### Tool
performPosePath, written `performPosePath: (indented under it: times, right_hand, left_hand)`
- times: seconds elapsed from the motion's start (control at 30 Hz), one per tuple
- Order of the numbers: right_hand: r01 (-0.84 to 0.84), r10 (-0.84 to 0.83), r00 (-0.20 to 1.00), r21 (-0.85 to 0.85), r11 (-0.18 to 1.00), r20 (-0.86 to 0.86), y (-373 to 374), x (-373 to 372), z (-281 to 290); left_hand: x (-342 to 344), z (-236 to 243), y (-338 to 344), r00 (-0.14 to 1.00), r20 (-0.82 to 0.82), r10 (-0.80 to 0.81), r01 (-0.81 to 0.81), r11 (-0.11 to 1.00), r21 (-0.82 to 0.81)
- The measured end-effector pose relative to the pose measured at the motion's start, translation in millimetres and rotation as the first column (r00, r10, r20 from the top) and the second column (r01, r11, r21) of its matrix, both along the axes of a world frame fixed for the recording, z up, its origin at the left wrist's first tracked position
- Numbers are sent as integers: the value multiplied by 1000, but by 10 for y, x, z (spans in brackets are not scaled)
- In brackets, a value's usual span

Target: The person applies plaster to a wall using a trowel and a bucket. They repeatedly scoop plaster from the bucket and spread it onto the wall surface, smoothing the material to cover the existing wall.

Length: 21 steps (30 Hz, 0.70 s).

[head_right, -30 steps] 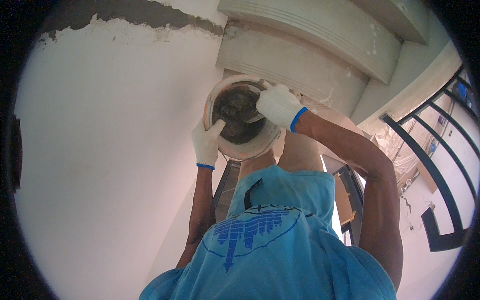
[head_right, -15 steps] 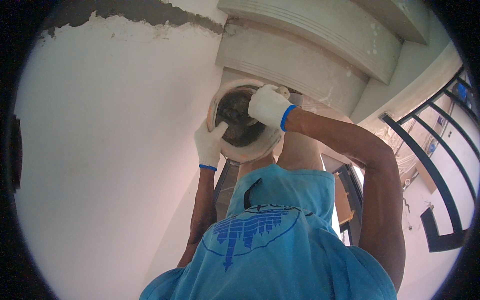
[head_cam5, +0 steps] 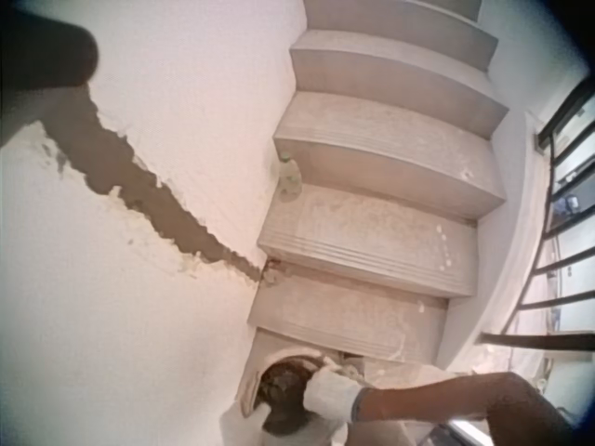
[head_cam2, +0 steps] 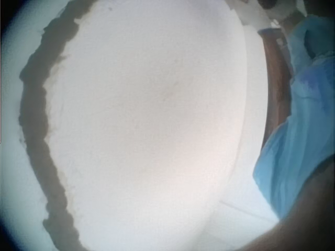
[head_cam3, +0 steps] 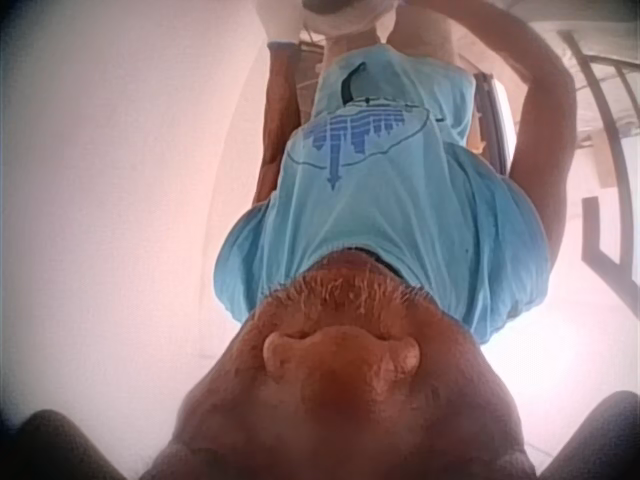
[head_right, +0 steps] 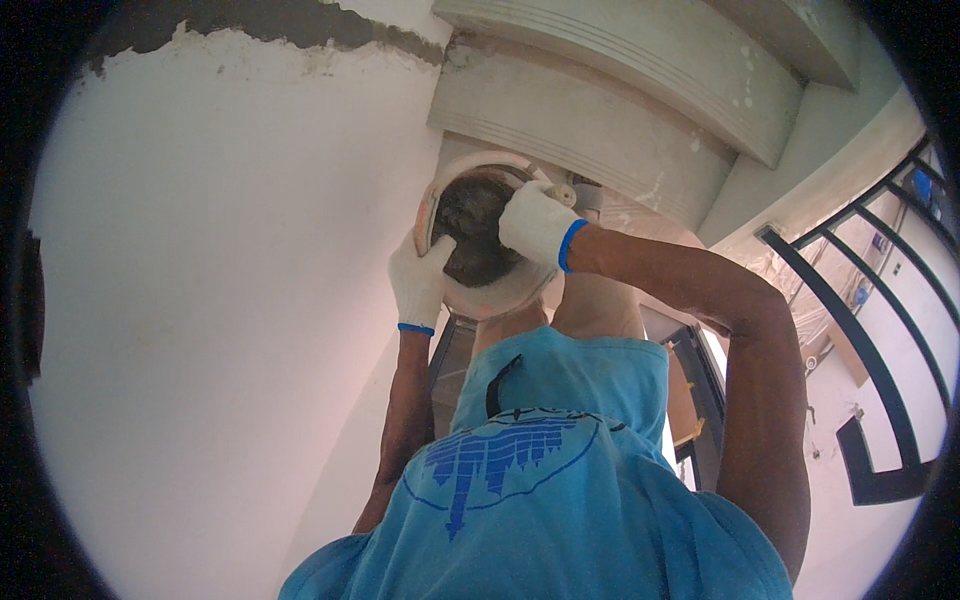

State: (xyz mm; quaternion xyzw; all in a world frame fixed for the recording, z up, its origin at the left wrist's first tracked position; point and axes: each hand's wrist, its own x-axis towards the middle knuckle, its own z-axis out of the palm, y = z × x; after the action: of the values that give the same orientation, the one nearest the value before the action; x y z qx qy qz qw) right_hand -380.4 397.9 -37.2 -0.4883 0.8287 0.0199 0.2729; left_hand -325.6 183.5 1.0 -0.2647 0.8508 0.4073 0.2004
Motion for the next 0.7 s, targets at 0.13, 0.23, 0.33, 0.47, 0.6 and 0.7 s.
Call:
performPosePath:
  times: [0.13, 0.23, 0.33, 0.47, 0.6, 0.7]
  right_hand:
    - [225, -187, 959, -176, 958, 211, 186, -215, -152]
    - [343, -299, 880, -58, 938, 369, 416, -360, -273]
    - [459, -310, 701, -74, 885, 643, 691, -393, -316]
    - [555, -393, 405, 120, 823, 825, 908, -309, -339]
    - [687, -447, 414, 49, 725, 793, 1057, -117, -473]
    - [661, -476, 626, -96, 744, 618, 1035, -66, -443]
  left_hand:
    - [-57, 97, 53, 1000, 17, 15, -15, 999, 34]
    - [-8, 11, 5, 999, 31, 34, -35, 999, 35]
    - [31, -67, -45, 993, -20, 120, -117, 986, 115]
    - [93, -176, -128, 980, -29, 199, -195, 974, 112]
    - [103, -216, -153, 959, -38, 282, -272, 946, 176]
    - [78, -152, -140, 958, -26, 285, -275, 942, 191]
